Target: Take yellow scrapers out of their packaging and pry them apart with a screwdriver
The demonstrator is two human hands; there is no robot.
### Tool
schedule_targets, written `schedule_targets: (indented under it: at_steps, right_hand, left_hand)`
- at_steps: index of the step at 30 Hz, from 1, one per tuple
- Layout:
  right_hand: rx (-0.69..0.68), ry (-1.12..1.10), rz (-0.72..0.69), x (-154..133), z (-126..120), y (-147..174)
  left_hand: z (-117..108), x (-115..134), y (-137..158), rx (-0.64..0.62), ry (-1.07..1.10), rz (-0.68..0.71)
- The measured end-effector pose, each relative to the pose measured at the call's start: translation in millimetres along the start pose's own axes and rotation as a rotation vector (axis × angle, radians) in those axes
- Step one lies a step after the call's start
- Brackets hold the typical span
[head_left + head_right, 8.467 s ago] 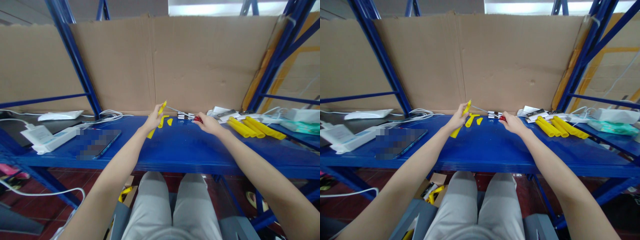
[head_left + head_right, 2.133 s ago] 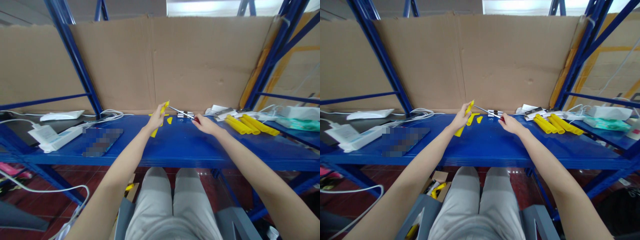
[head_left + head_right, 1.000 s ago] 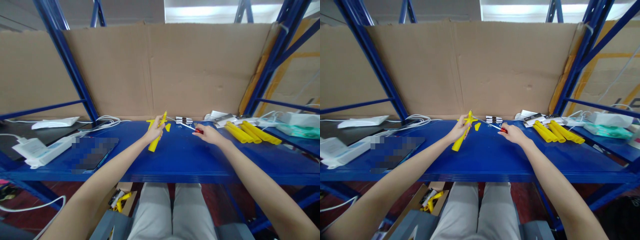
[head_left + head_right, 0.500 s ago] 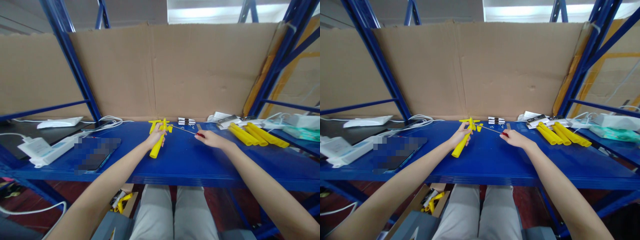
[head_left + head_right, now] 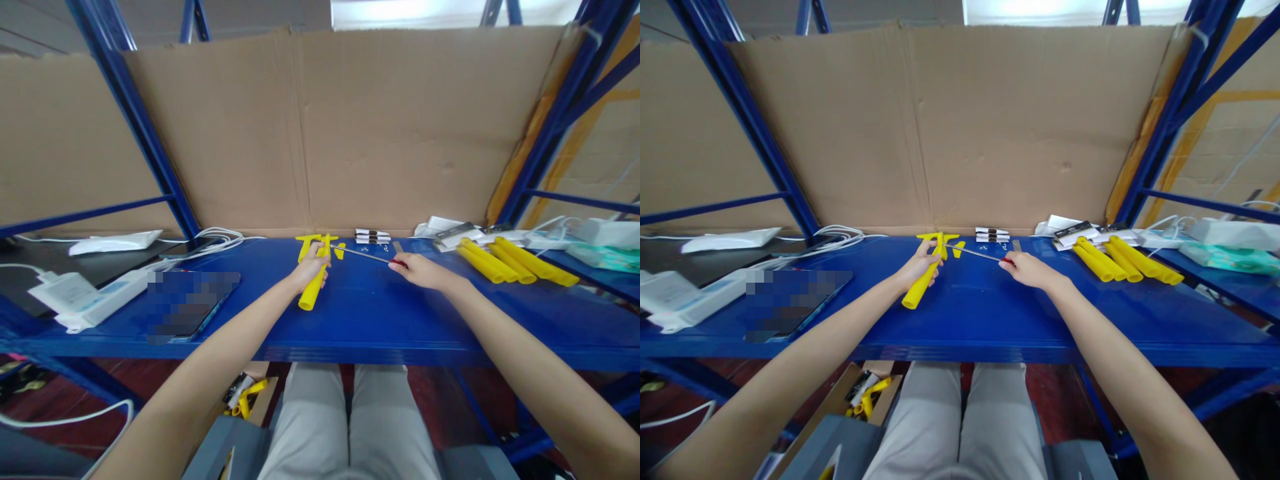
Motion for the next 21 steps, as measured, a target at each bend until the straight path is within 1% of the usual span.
schedule_targets:
  at_steps: [3,8,12,16,21]
  right_hand:
    - [0.024,0.024,0.004,3.8,0.5,-0.5]
    - [0.073,0.012,0.019,10.5,1.9,0.8]
    - [0.079,0.042,0.062,11.7,0.3,0.9]
    - [0.088,0.076,0.106,12.1,-3.2,1.3]
    - [0.104,0.075,0.099,14.9,-3.1,2.2]
  left_hand:
    - [0.6,-1.5,-1.0,0.001,-0.013,-0.018]
    - [2.0,-2.7,-1.4,-0.005,-0.011,0.015]
    - [3.4,-3.4,-0.5,-0.016,-0.028,0.016]
    - [4.6,-3.0,0.2,-0.026,-0.044,0.047]
    - [4.9,-3.4,-0.2,-0.025,-0.062,0.063]
Point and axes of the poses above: each hand's wrist, its own y-axis away from the middle knuckle, its own z-axis out of the palm, x = y × z, the point moved 4 cm from there along -y, towards the middle knuckle, and after that the axes turned 11 degrees about x, right-handed, at the moved point
